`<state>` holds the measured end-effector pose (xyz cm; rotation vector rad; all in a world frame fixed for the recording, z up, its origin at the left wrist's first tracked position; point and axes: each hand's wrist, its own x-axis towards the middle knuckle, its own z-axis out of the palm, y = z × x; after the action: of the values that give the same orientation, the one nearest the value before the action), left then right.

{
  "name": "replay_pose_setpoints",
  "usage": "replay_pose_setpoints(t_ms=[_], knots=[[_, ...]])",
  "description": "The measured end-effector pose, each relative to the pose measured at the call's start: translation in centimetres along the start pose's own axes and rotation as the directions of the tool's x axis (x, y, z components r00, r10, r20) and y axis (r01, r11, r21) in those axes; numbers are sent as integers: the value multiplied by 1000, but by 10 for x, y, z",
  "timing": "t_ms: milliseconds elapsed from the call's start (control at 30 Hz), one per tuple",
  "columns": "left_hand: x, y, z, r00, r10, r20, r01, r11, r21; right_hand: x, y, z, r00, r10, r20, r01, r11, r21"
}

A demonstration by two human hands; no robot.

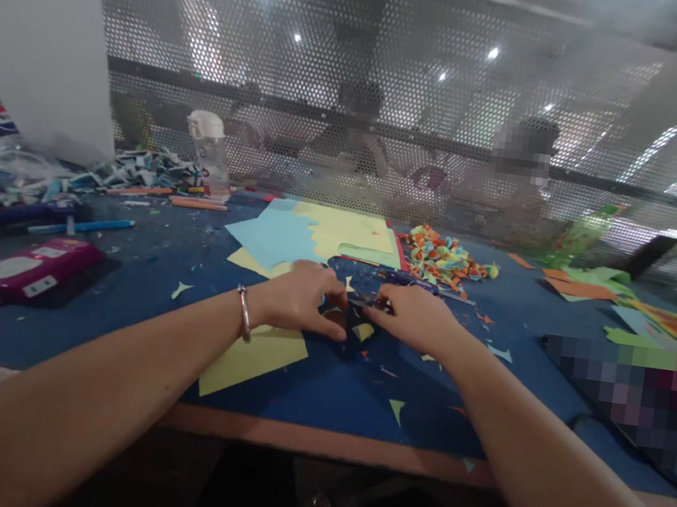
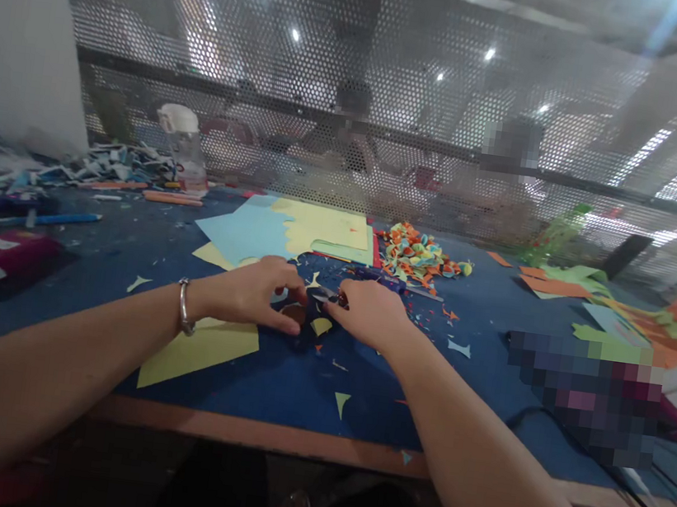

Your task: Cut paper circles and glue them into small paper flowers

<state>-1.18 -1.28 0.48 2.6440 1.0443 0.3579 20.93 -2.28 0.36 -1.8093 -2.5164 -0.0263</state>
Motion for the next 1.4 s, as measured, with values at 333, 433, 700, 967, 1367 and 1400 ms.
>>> replay_pose_setpoints(t_ms=[333, 433, 700, 967, 1367, 1400], knots=[[-1, -25, -13, 987, -125, -105, 109, 983, -149, 1, 0, 0, 1000, 1, 15, -1, 1000, 8], [0, -29, -9, 994, -95, -46, 90, 991, -103, 0, -1, -2, 1000, 1, 24, -1, 1000, 7], [5, -28, -8, 993, -62, -96, 61, 998, -14, -1, -2, -2, 1000, 2, 20, -2, 1000, 10], [-3, -54, -21, 948, -179, -263, 215, 970, 116, -1, -1, -1, 1000, -4, 12, 4, 1000, 1], [-7, -39, -10, 979, -192, -73, 195, 980, 37, 0, -1, -2, 1000, 22, 10, -22, 999, -43], [-7, -39, -9, 977, -195, -84, 198, 980, 31, 0, -1, -1, 1000, 23, 11, -22, 999, -44]])
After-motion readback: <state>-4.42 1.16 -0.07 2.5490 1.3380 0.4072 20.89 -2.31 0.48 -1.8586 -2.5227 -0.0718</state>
